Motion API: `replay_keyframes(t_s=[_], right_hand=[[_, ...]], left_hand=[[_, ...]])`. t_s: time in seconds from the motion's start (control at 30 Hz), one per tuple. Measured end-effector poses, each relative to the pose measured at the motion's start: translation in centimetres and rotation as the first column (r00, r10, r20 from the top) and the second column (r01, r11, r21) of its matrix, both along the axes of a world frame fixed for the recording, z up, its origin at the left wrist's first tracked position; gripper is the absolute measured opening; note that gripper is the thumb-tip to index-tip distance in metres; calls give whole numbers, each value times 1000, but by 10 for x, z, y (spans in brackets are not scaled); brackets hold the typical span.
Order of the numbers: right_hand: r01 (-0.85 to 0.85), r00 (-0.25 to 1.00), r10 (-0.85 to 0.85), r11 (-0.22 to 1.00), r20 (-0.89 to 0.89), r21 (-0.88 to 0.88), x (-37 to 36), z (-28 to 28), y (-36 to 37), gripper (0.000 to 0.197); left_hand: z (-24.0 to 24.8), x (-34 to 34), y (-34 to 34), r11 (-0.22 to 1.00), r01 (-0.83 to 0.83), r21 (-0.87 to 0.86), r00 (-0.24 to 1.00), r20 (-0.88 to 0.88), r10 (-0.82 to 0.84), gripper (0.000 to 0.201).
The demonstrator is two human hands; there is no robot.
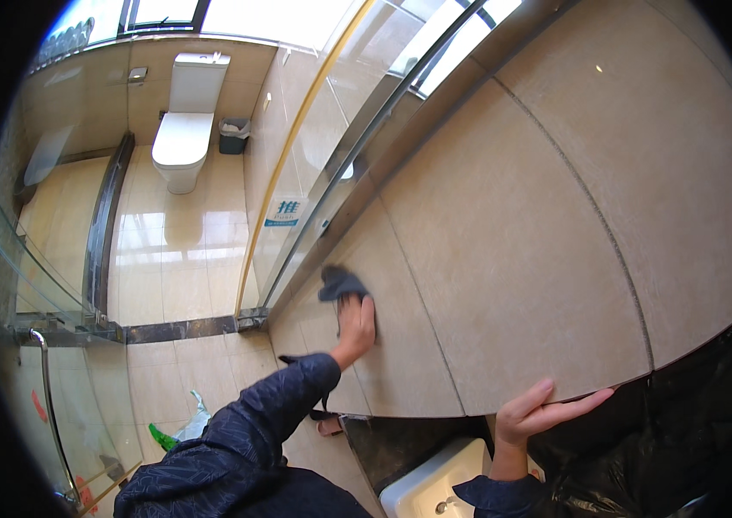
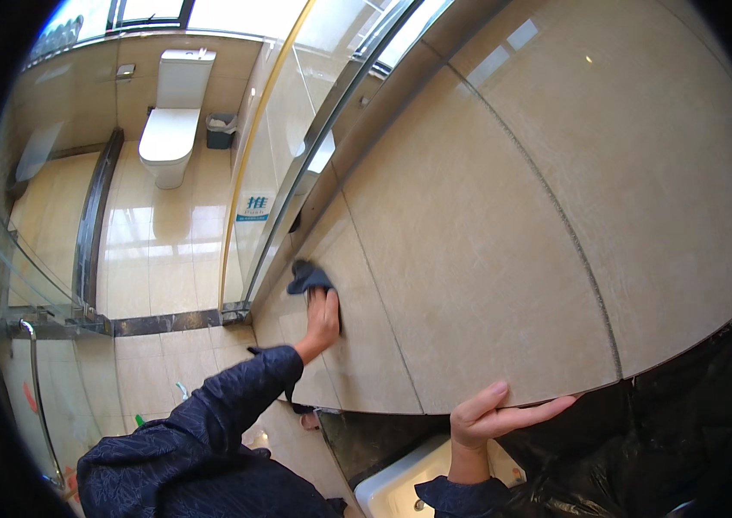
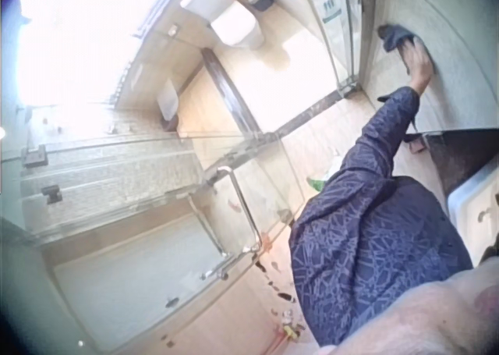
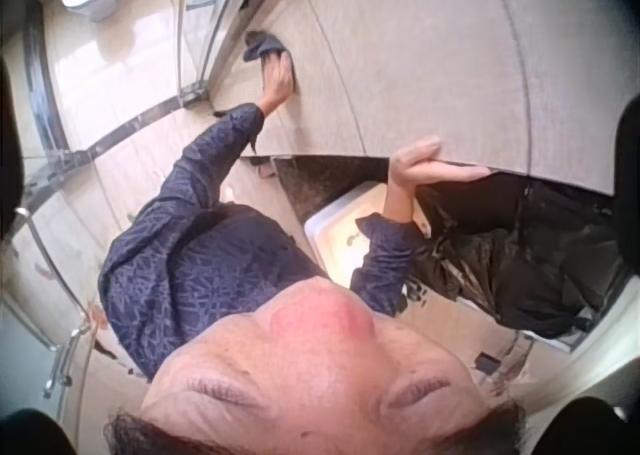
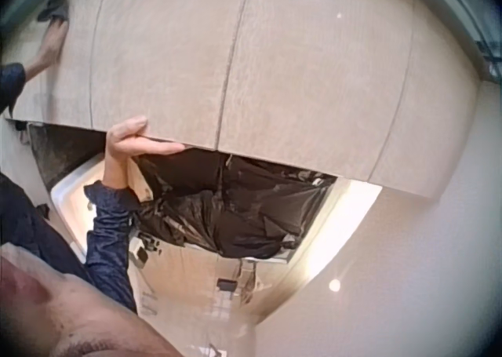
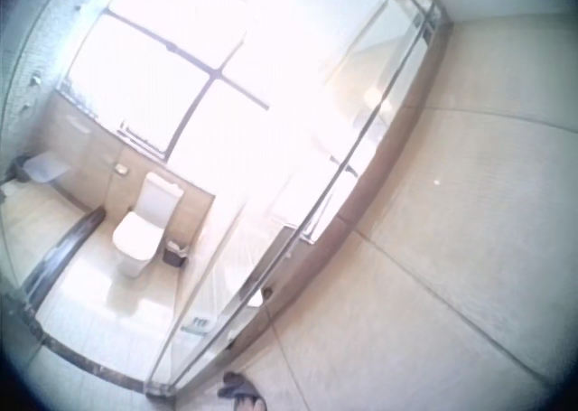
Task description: The person wipes the tiled wall and the glass shower door with a dark cloth. They move around the bathroom, cleaning different sections of the wall and the door frame.
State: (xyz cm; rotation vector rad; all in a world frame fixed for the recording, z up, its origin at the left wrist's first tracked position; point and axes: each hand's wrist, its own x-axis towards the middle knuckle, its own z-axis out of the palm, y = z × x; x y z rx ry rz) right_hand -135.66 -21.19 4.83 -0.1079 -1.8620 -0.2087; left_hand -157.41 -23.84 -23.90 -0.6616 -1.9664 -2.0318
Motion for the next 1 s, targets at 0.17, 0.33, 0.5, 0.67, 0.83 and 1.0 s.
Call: replay_keyframes(t_s=[0.17,0.33,0.5,0.67,0.83,1.0], right_hand=[[-3,1000,3,1000,-1,-28,-3,-3,0,86],[61,998,-61,998,30,-16,2,-3,-2,86],[52,999,-51,998,14,-42,2,-3,-3,86],[53,998,-54,990,-8,-128,1,-6,-6,86],[87,996,-89,989,-11,-122,5,-5,-5,85],[128,991,-130,987,-21,-95,3,-3,-4,84]], left_hand=[[-6,88,-50,949,311,-57,950,40,-309,42],[33,60,-52,871,488,-60,852,-183,-490,50],[86,-49,-16,951,309,32,866,-422,-267,47],[57,-117,6,963,267,41,942,-224,-252,53],[-23,-104,5,959,277,-54,959,-46,-280,55],[-151,-78,7,964,208,-166,957,237,-166,58]])
